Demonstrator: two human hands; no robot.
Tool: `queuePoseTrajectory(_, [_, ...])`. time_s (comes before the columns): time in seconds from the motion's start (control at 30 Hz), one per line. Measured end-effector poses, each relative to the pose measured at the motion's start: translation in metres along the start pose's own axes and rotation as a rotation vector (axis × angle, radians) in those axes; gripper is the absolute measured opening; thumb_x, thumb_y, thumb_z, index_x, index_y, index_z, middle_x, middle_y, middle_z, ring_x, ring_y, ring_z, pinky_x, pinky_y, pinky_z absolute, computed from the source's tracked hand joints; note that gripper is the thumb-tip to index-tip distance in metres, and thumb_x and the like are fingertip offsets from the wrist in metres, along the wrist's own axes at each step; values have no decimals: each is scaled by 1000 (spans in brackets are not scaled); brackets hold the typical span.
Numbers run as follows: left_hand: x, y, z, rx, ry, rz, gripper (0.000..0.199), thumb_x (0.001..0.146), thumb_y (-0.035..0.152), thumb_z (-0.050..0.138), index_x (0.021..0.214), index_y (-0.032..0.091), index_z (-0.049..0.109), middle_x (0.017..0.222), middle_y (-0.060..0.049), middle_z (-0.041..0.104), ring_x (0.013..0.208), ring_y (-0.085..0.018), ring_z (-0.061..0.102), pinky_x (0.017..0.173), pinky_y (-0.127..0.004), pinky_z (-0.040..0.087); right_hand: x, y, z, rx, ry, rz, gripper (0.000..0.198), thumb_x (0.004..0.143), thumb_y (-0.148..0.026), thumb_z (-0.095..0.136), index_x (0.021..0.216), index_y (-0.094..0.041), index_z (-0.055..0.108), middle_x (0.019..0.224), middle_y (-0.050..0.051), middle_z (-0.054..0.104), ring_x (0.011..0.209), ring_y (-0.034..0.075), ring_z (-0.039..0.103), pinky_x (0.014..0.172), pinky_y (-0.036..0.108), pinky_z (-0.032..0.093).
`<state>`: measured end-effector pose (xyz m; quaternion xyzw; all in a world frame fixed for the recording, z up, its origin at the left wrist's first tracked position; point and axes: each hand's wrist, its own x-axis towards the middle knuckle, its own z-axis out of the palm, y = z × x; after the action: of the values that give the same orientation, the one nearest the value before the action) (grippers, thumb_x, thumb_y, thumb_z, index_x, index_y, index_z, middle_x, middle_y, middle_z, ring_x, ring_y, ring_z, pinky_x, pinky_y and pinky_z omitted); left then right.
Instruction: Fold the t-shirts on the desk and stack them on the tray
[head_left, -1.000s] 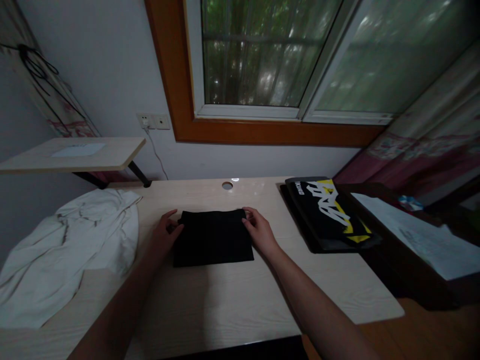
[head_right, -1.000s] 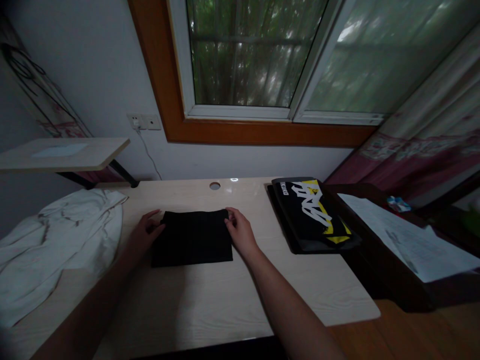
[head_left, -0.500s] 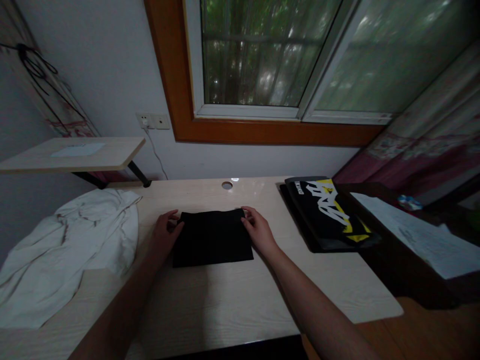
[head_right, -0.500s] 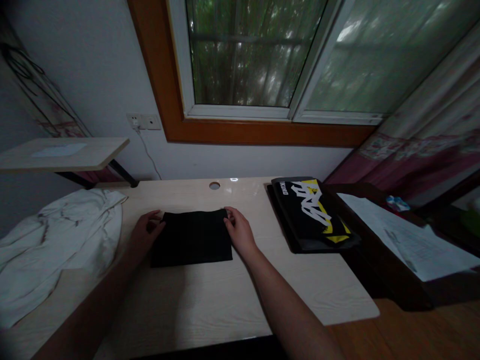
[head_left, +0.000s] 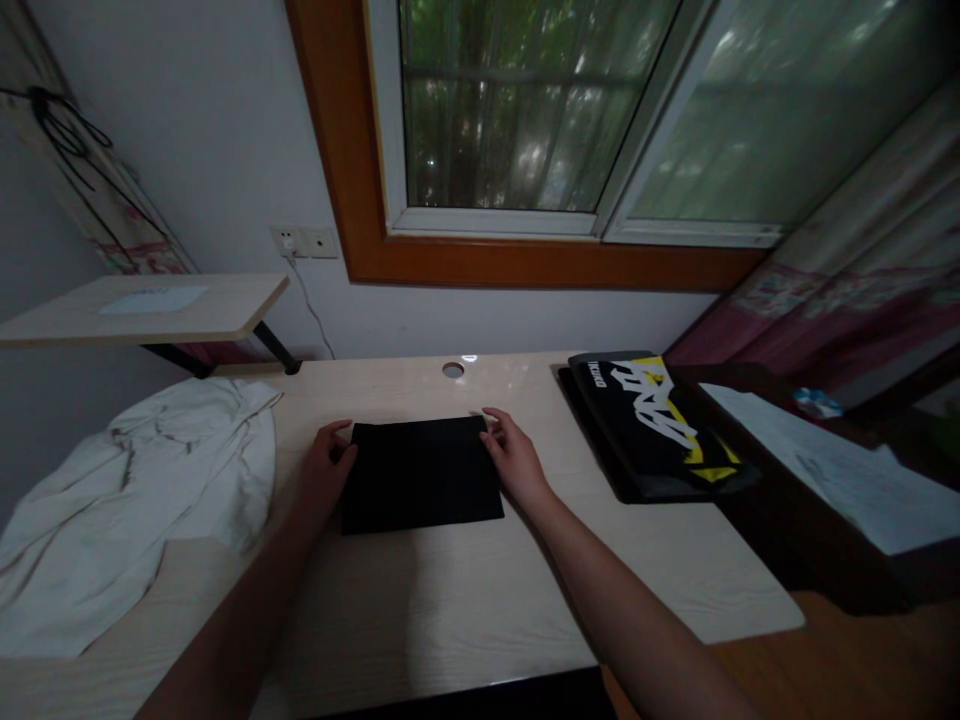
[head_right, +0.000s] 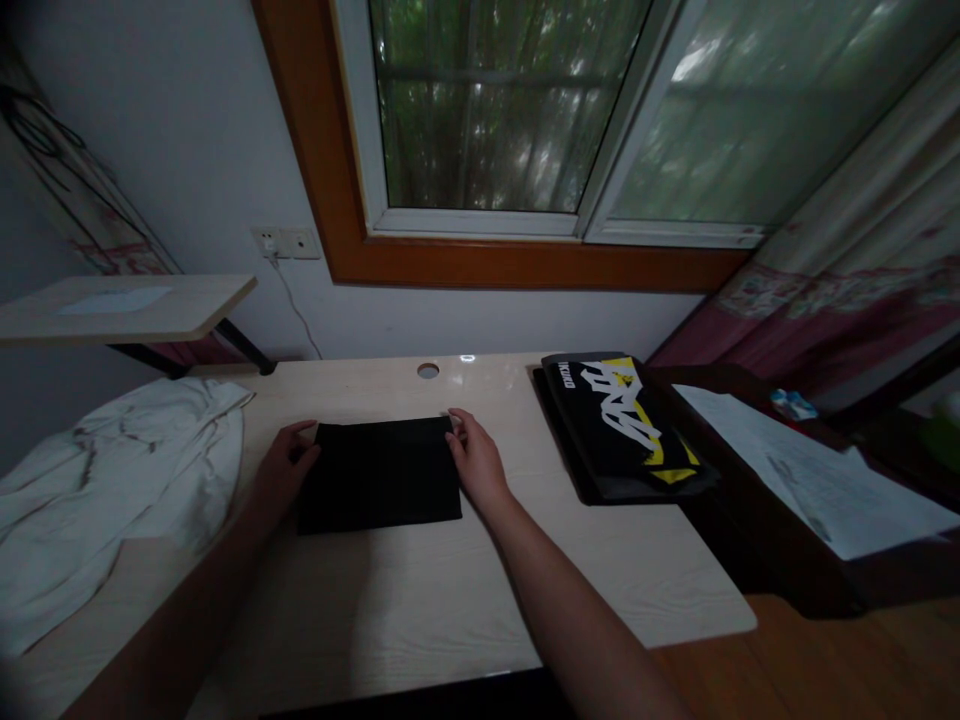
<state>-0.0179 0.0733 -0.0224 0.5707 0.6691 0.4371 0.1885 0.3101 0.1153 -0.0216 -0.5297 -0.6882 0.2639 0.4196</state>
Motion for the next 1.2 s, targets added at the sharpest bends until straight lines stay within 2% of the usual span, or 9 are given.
queuePoseTrajectory(0.2, [0,-3,3,156,-7,26,35,85,30,53,118,23,60,84,-1,62,77,-21,62,76,-37,53,1,3,3,15,27,7,43,91,-28,55,133,-21,55,96,5,67,81,20,66,84,38,55])
queuePoseTrajectory(0.33, [-3,3,-4,340,63,249,31,87,24,51,114,21,66,104,-9,65,100,-27,62,95,-46,51,-1,1,2,-28,105,-58,40,93,-27,53,132,-19,56,104,9,64,89,22,65,88,40,56])
queuePoseTrajectory(0.43, [-15,24,-7,472,50,443,34,93,21,48,122,21,66,118,-12,67,115,-29,58,107,-51,45,-6,-9,-2,-118,138,-141,35,96,-26,50,128,-21,61,113,12,61,104,25,62,95,43,54])
queuePoseTrajectory(0.53, [-30,50,3,490,-47,597,36,96,21,45,126,22,67,132,-9,65,124,-27,57,114,-48,41,-13,-26,-3,-195,84,-245,33,99,-25,47,126,-23,66,117,12,64,114,26,59,103,47,51])
queuePoseTrajectory(0.63, [-43,62,21,530,-170,687,44,99,23,42,138,21,60,145,-8,59,136,-28,51,119,-51,35,-21,-43,5,-234,-85,-404,37,101,-24,44,132,-26,65,127,9,65,126,26,56,110,48,47])
queuePoseTrajectory(0.73, [-48,57,36,599,-214,656,50,100,26,38,148,20,51,152,-10,52,143,-30,44,119,-54,33,-29,-50,18,-315,-247,-519,42,102,-25,45,142,-24,57,144,8,58,140,25,46,118,49,39])
queuePoseTrajectory(0.8, [-48,48,40,634,-224,602,51,101,29,37,150,20,47,155,-11,48,145,-30,41,119,-54,34,-33,-48,25,-388,-302,-526,48,101,-30,49,148,-20,51,153,10,49,147,27,39,121,51,35])
queuePoseTrajectory(0.97, [-45,36,37,684,-195,527,55,101,36,38,151,15,44,158,-15,42,147,-31,39,120,-53,32,-34,-37,27,-506,-338,-459,57,102,-42,50,152,-18,44,163,13,33,153,29,26,123,53,29])
queuePoseTrajectory(1.2, [-43,33,32,799,-210,383,58,103,41,32,152,11,42,161,-17,37,151,-32,31,120,-54,28,-26,-25,13,-595,-383,-318,63,104,-51,41,158,-20,33,167,10,23,155,27,20,124,55,22])
